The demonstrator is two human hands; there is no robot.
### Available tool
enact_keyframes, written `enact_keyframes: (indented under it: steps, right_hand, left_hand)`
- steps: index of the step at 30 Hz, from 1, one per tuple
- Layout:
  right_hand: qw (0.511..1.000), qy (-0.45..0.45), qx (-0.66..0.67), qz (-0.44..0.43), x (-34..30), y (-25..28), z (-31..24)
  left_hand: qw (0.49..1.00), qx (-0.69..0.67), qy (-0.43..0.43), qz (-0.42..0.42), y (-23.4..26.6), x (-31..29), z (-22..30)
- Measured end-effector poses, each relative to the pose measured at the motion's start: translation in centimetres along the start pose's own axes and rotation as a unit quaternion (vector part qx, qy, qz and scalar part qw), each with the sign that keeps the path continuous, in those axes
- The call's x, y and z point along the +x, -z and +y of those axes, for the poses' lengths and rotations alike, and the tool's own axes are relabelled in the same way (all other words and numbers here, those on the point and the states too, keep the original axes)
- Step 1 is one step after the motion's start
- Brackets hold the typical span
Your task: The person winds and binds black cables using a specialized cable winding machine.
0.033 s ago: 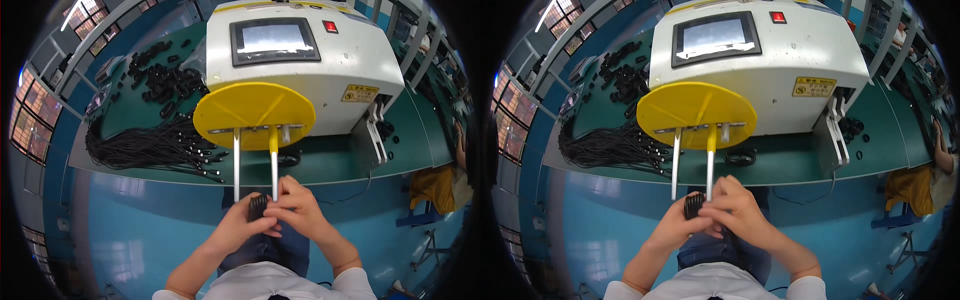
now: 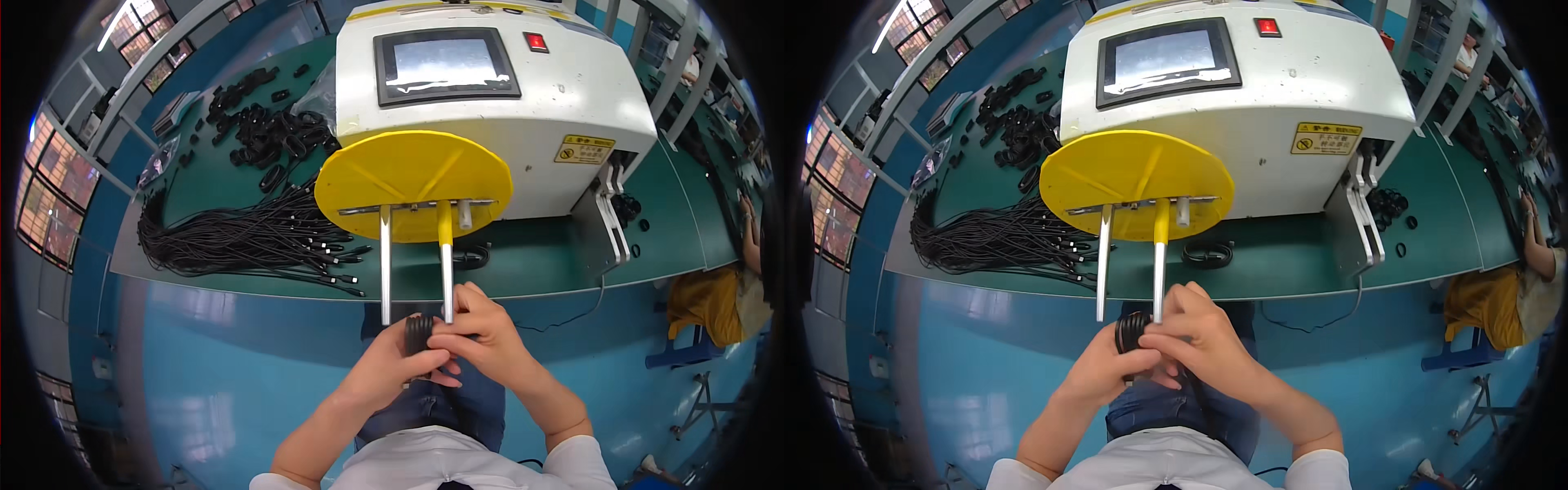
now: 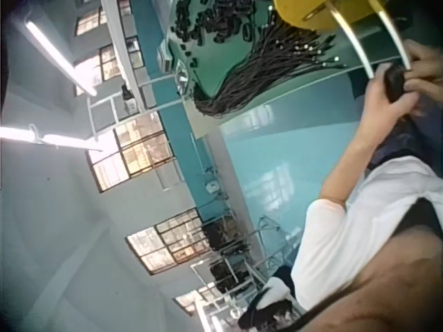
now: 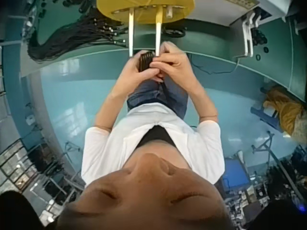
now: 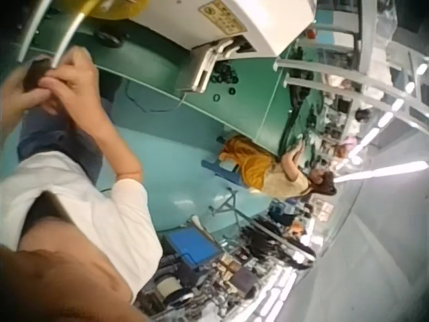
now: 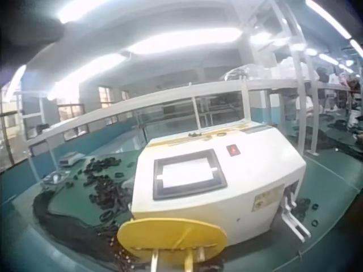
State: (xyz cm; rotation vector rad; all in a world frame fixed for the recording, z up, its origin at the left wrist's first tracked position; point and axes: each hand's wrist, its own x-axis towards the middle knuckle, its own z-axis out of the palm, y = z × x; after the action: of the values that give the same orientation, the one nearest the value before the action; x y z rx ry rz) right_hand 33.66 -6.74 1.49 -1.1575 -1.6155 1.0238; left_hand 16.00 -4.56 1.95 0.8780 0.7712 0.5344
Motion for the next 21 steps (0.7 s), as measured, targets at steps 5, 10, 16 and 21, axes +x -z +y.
enact_keyframes:
  steps: [5, 10, 16, 21]
  right_hand:
    - [1.000, 0.014, -0.019, 0.001, 0.0, -1.1, 0.3]
    - [0.998, 0.035, -0.005, -0.056, -0.6, -1.4, 1.6]
    - [0.993, -0.014, 0.009, -0.115, -0.9, -0.8, 1.9]
    - [0.916, -0.220, 0.317, -0.109, -1.6, -3.1, 2.3]
  left_hand:
    - [0.982, -0.160, 0.070, -0.073, 1.4, 0.0, -1.6]
    - [0.978, -0.175, 0.071, -0.087, 2.4, 0.1, -3.5]
    - [1.000, -0.011, 0.015, -0.003, 1.9, 0.3, -4.0]
    - [0.993, 0.096, -0.059, 0.025, 1.4, 0.1, -5.1]
